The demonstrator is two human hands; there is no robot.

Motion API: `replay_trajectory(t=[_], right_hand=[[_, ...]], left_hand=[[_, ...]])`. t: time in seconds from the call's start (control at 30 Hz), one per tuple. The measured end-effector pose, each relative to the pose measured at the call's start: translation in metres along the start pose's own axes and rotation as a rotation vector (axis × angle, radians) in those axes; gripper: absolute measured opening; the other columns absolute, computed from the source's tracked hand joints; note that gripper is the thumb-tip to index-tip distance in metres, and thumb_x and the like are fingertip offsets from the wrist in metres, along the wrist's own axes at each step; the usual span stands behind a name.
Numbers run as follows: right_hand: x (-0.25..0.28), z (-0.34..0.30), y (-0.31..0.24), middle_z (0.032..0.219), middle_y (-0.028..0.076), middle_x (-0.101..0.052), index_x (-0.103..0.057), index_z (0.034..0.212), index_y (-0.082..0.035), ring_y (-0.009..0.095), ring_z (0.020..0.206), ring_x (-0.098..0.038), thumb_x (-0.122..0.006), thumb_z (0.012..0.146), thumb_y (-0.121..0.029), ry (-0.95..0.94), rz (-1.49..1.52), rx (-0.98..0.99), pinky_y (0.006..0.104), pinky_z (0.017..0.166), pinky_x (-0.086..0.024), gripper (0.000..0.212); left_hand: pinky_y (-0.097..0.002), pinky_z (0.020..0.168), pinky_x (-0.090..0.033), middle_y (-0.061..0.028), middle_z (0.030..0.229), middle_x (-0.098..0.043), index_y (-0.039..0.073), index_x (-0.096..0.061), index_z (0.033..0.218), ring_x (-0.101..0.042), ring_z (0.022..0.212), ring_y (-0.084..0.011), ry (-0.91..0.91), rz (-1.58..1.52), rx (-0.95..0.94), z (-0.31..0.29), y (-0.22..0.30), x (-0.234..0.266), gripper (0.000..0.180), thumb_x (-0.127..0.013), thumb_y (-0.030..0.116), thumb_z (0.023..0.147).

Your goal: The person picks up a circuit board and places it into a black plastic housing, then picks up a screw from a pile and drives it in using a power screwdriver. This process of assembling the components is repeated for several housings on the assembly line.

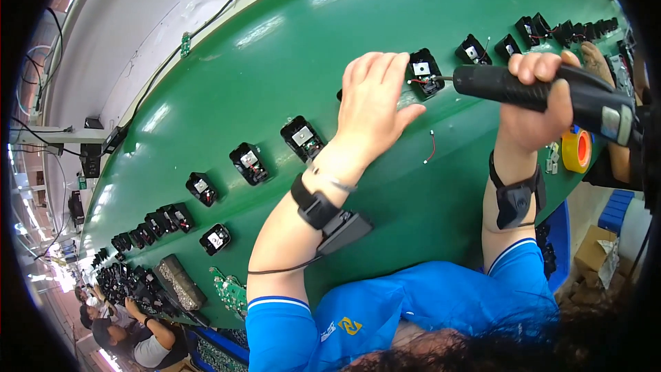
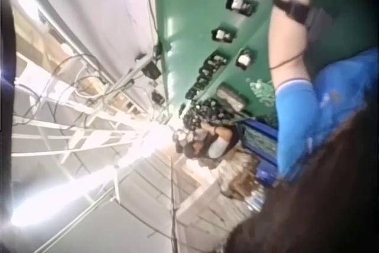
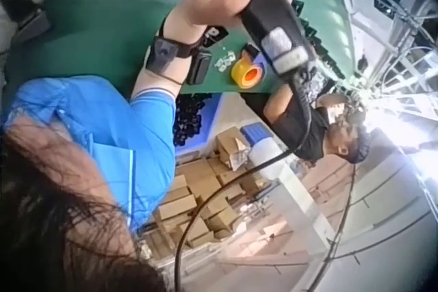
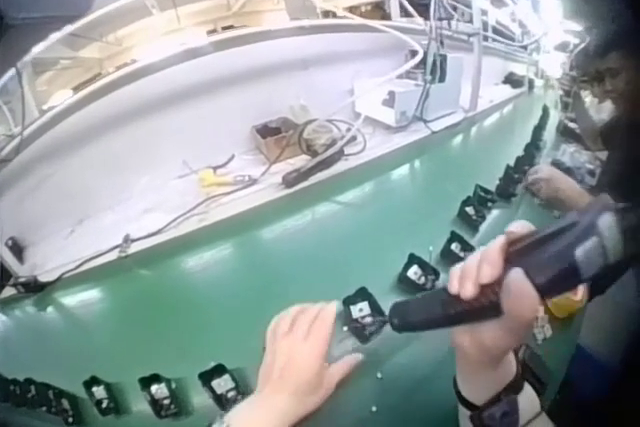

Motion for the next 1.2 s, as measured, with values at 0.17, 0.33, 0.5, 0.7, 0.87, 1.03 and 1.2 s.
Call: replay_trajectory(t=[0.17, 0.33, 0.5, 0.7, 0.87, 1.03, 1.2], right_hand=[[0.009, 0.004, 0.029, 0.073, 0.005, -0.048, -0.045, 0.102, -0.004, 0.016, 0.064, -0.044, -0.045, 0.075, -0.009, 0.038, -0.128, -0.005, 0.0321, 0.063, -0.036, 0.027], [0.019, 0.004, 0.042, 0.073, 0.006, -0.048, -0.045, 0.102, -0.003, 0.016, 0.064, -0.044, -0.044, 0.075, -0.008, 0.064, -0.175, -0.027, 0.0319, 0.062, -0.037, 0.027], [0.021, 0.004, 0.048, 0.073, 0.006, -0.048, -0.044, 0.103, -0.003, 0.016, 0.064, -0.044, -0.044, 0.075, -0.007, 0.066, -0.18, -0.04, 0.0321, 0.062, -0.038, 0.028], [0.024, 0.005, 0.05, 0.066, 0.009, -0.049, -0.043, 0.097, 0.003, 0.016, 0.057, -0.049, -0.048, 0.072, 0.001, 0.115, -0.131, -0.012, 0.0319, 0.056, -0.043, 0.025], [0.025, 0.005, 0.048, 0.067, 0.009, -0.05, -0.043, 0.097, 0.003, 0.016, 0.058, -0.049, -0.047, 0.072, 0.003, 0.111, -0.098, -0.01, 0.032, 0.057, -0.043, 0.026], [0.025, 0.002, 0.053, 0.073, 0.007, -0.048, -0.044, 0.103, -0.002, 0.016, 0.064, -0.045, -0.043, 0.075, -0.007, 0.034, -0.206, -0.046, 0.0328, 0.063, -0.039, 0.028], [0.025, 0.003, 0.054, 0.073, 0.007, -0.048, -0.044, 0.103, -0.002, 0.016, 0.064, -0.045, -0.043, 0.075, -0.006, 0.032, -0.2, -0.052, 0.0331, 0.063, -0.039, 0.028]], left_hand=[[-0.0409, 0.092, -0.026, -0.011, 0.102, -0.047, 0.0, -0.041, 0.108, -0.04, 0.102, -0.027, -0.096, 0.094, -0.056, 0.019, -0.011, -0.033, 0.073, -0.074, 0.03, 0.051], [-0.0415, 0.093, -0.025, -0.0111, 0.099, -0.049, 0.0, -0.041, 0.108, -0.041, 0.102, -0.0259, -0.153, 0.094, -0.051, 0.023, -0.02, -0.056, 0.074, -0.074, 0.031, 0.049], [-0.0408, 0.092, -0.026, -0.0103, 0.093, -0.052, 0.0, -0.043, 0.105, -0.043, 0.099, -0.025, -0.169, 0.12, -0.047, 0.024, -0.022, -0.063, 0.071, -0.074, 0.03, 0.049], [-0.041, 0.092, -0.026, -0.0097, 0.091, -0.052, 0.0, -0.044, 0.104, -0.044, 0.097, -0.0243, -0.129, 0.134, -0.056, 0.023, -0.022, -0.065, 0.069, -0.074, 0.032, 0.05], [-0.0412, 0.092, -0.025, -0.0095, 0.092, -0.051, -0.001, -0.044, 0.104, -0.043, 0.098, -0.0239, -0.118, 0.13, -0.025, 0.025, -0.019, -0.066, 0.07, -0.072, 0.036, 0.051], [-0.0414, 0.093, -0.024, -0.0095, 0.093, -0.051, -0.001, -0.044, 0.105, -0.042, 0.099, -0.0238, -0.15, 0.142, -0.012, 0.026, -0.018, -0.07, 0.07, -0.072, 0.036, 0.052], [-0.0416, 0.093, -0.023, -0.0097, 0.093, -0.051, 0.0, -0.045, 0.105, -0.042, 0.1, -0.0237, -0.136, 0.134, -0.019, 0.026, -0.019, -0.071, 0.07, -0.072, 0.036, 0.052]])
Point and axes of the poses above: each hand's wrist, its own z-axis towards the middle knuckle, its own x-axis out of the back of the hand, y = z × x, the point moved 8 cm from there along z, towards the middle knuckle
